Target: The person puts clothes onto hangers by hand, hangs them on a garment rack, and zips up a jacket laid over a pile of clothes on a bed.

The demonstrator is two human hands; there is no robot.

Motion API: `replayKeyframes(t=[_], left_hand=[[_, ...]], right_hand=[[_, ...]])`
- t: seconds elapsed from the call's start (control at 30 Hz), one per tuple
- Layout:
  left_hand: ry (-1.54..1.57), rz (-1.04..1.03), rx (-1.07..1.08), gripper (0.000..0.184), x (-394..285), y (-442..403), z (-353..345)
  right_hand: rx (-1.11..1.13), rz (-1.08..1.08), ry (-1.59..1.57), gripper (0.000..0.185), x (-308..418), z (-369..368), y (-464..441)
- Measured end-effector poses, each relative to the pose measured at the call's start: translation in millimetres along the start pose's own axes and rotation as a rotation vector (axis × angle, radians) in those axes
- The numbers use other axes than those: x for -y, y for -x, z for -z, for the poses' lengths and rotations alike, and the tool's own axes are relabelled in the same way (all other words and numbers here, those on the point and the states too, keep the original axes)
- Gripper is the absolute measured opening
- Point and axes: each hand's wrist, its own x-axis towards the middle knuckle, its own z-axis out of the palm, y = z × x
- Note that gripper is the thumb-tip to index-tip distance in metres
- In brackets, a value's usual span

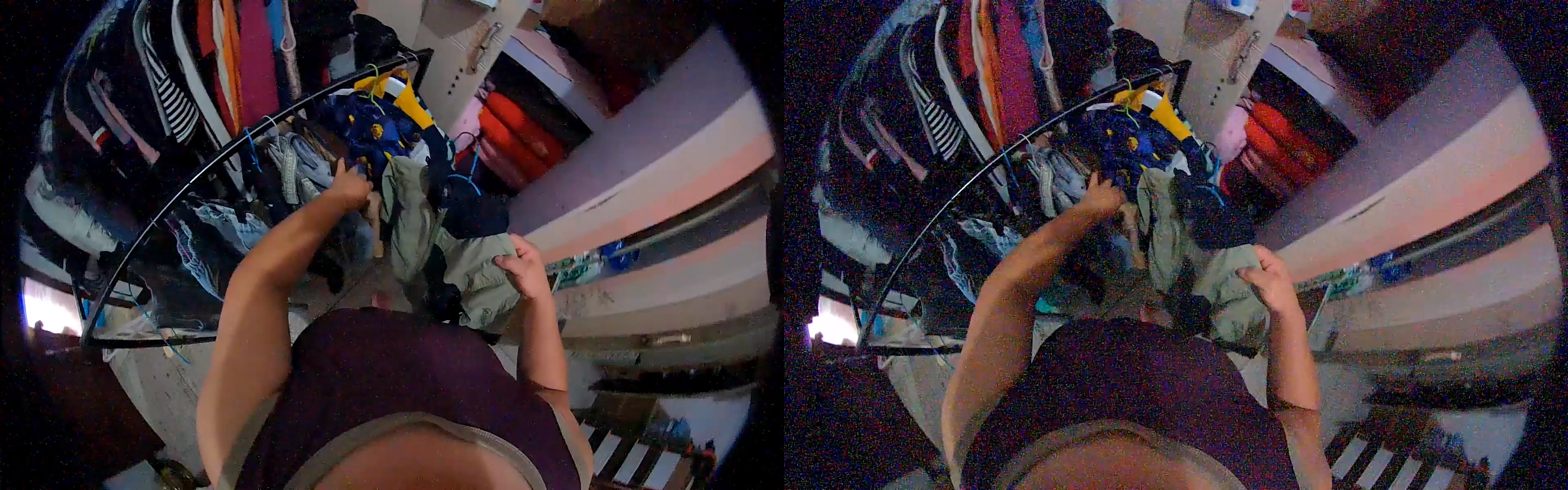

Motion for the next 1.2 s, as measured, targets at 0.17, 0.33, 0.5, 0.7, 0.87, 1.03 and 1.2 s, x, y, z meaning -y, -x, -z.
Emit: replayKeyframes(t=[0.17, 0.33, 0.5, 0.7, 0.87, 1.03, 1.2], left_hand=[[-0.27, -0.077, 0.011, 0.018, 21.9, 22.1, -20.7], [-0.353, -0.129, -0.046, 0.016, 27.5, 42.6, -18.4], [-0.297, -0.132, -0.023, 0.016, 26.8, 54.5, -6.8], [-0.191, -0.102, 0.045, 0.015, 19.3, 61.0, 13.3], [-0.116, -0.101, 0.035, 0.012, 15.3, 63.0, 21.5], [-0.165, -0.105, -0.008, 0.011, 15.3, 61.3, 13.8], [-0.135, -0.085, -0.048, 0.011, 19.6, 59.2, 0.2]], right_hand=[[0.153, 0.031, 0.023, 0.024, 10.7, 4.6, -60.5], [0.323, -0.016, -0.058, 0.024, 3.0, -8.9, -112.6], [0.332, 0.042, -0.001, 0.023, 19.7, -35.8, -166.8], [0.265, 0.296, 0.152, 0.021, -7.5, -65.2, -241.2], [0.268, 0.473, 0.231, 0.018, -8.8, -116.8, -254.1], [0.22, 0.638, 0.323, 0.012, -49.5, -144.8, -275.9], [0.343, 0.345, 0.361, 0.013, -58.4, -154.0, -276.7]])
